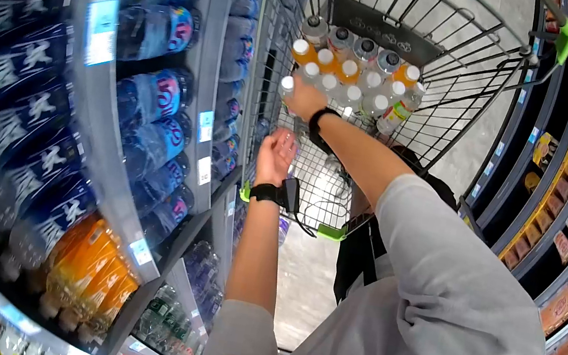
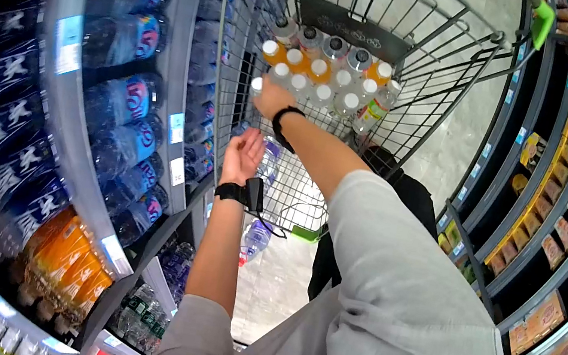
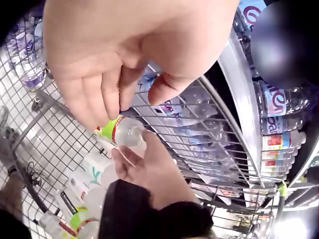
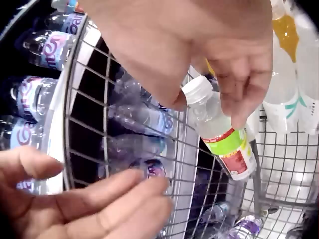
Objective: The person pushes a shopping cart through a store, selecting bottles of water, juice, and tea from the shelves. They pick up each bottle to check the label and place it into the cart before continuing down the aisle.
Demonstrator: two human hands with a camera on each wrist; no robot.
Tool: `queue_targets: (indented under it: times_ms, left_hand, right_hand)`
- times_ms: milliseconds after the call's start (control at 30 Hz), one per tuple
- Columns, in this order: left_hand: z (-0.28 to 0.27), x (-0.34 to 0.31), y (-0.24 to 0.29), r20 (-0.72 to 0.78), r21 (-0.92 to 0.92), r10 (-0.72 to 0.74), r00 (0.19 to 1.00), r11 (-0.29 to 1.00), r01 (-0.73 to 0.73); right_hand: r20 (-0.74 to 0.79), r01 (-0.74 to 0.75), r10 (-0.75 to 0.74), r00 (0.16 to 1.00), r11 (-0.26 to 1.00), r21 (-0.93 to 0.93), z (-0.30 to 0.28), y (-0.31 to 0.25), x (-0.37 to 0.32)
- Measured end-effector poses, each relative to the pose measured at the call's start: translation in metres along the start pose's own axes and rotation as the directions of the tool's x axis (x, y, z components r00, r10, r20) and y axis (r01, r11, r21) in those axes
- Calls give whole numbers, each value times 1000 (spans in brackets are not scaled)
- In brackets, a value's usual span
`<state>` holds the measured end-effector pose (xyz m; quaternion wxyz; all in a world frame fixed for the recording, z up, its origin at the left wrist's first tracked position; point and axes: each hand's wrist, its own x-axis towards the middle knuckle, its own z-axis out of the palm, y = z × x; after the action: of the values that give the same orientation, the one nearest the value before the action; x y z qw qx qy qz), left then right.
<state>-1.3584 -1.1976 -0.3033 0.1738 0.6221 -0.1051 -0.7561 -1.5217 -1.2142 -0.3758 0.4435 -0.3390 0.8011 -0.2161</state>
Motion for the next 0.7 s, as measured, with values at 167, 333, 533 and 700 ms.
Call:
queue_targets:
  times_ms: [167, 333, 533, 700]
  left_hand:
    - [2, 21, -10, -25, 100, -6, 1000, 995, 9]
    - [-7, 1, -17, -57, 196, 29, 998, 980, -18]
    - [-21, -90, -18, 357, 638, 294, 887, 616, -461]
    - [-17, -236, -5, 532, 576, 158, 832, 653, -492]
  right_hand:
    - [-62, 128, -131, 989, 990, -60, 6, 9, 28]
    - [114, 434, -419, 901, 866, -249, -14, 11, -8]
    - [103, 620, -615, 782, 784, -26, -93, -28, -125]
    - [137, 497, -527, 839, 843, 204, -174, -89, -241]
